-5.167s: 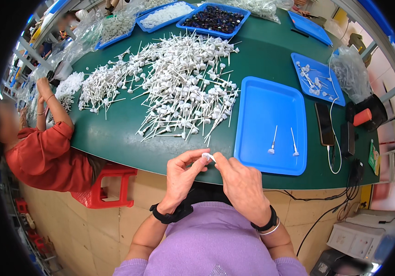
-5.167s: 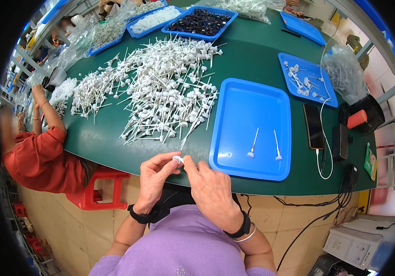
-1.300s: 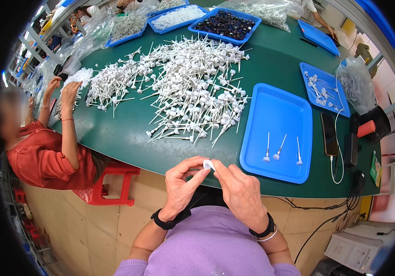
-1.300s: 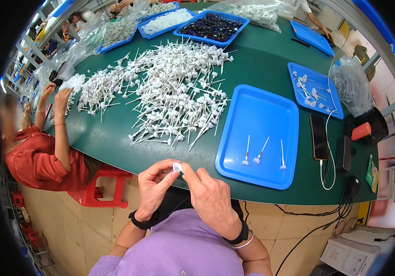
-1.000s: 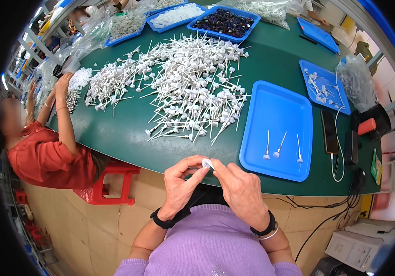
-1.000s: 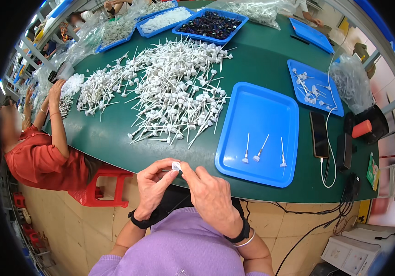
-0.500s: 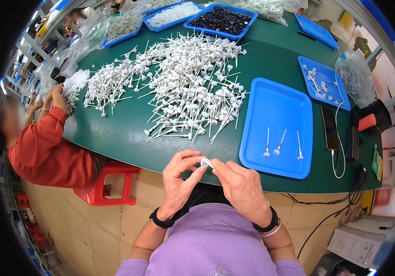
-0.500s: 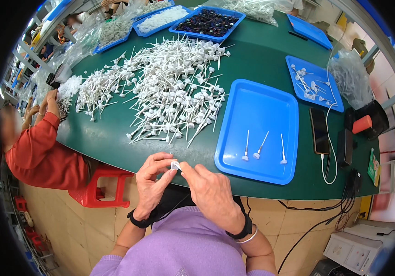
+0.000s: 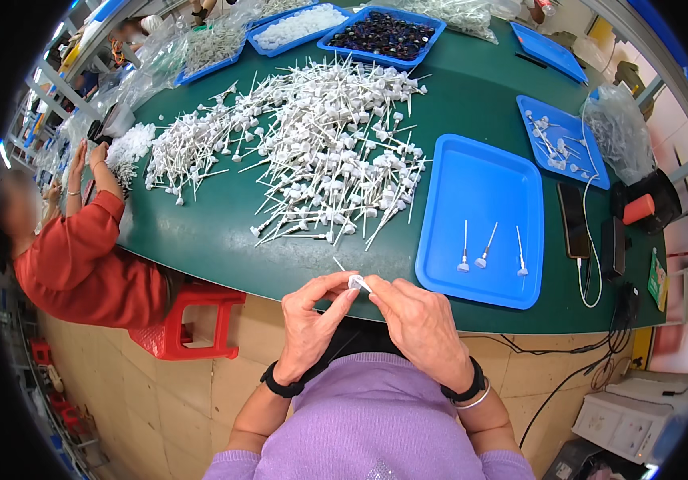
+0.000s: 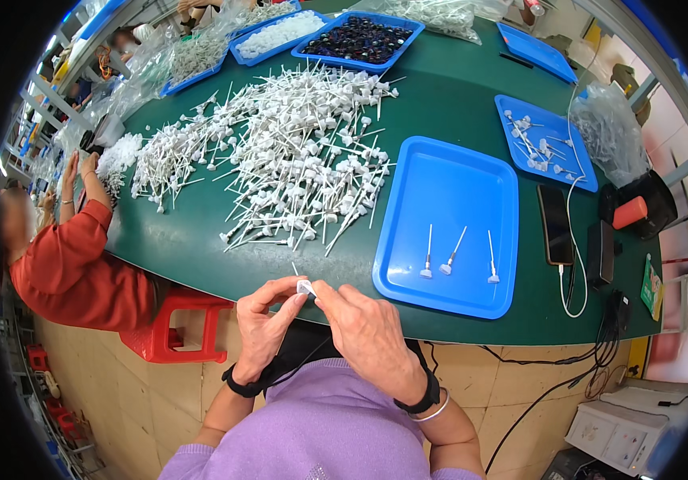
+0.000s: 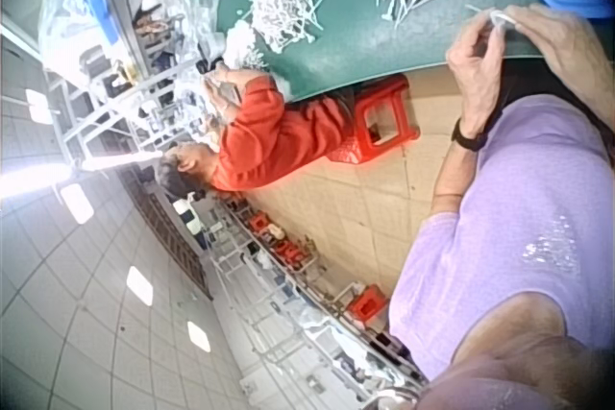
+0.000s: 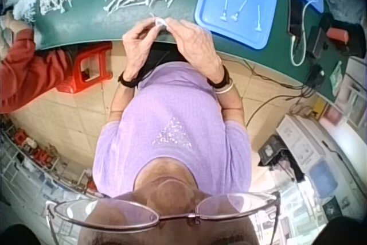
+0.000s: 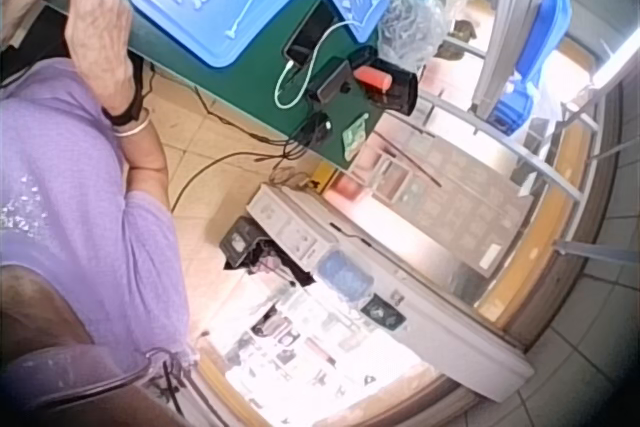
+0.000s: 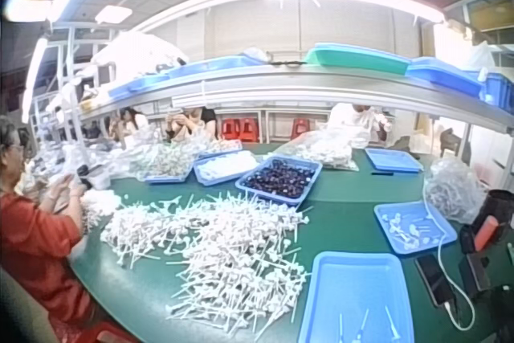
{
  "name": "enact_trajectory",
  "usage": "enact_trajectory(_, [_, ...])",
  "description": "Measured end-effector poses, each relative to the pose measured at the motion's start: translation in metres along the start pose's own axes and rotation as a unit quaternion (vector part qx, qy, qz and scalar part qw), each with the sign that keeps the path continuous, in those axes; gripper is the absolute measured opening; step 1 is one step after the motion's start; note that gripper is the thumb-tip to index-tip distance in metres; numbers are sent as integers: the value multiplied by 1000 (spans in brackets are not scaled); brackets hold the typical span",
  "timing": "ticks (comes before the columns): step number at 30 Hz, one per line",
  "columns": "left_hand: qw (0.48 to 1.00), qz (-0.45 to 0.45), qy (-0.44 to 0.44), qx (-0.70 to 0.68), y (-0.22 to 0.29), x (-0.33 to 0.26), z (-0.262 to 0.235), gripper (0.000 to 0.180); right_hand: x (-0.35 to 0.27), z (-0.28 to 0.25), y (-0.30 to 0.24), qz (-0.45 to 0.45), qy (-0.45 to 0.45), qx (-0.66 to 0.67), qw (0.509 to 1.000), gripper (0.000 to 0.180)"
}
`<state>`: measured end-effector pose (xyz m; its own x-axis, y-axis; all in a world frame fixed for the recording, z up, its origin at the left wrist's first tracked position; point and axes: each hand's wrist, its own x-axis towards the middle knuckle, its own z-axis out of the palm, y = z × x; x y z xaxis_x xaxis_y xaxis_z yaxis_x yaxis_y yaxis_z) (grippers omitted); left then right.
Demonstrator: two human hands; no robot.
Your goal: The recorder is assembling small white plastic components by hand at a factory workbench.
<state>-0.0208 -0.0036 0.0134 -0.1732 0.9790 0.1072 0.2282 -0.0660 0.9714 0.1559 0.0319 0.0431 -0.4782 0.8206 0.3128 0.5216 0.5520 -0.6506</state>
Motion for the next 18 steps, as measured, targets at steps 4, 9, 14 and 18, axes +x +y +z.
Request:
enact_trajectory(4, [999, -22, -9, -35, 2, -1, 1, 24, 1, -4, -3, 19, -18, 2, 1000, 23])
enact_trajectory(9, [997, -45, -16, -67, 3, -2, 2, 26, 2, -2, 1, 2, -7, 11, 1000, 19])
enact_trajectory(14, [989, -70, -20, -126, 0, -2, 2, 27, 3, 0, 8, 1, 0, 78, 997, 18])
enact_trajectory(18, [988, -70, -26, -134, -3, -2, 2, 29, 7, -2, 10, 22, -20, 126, 992, 16])
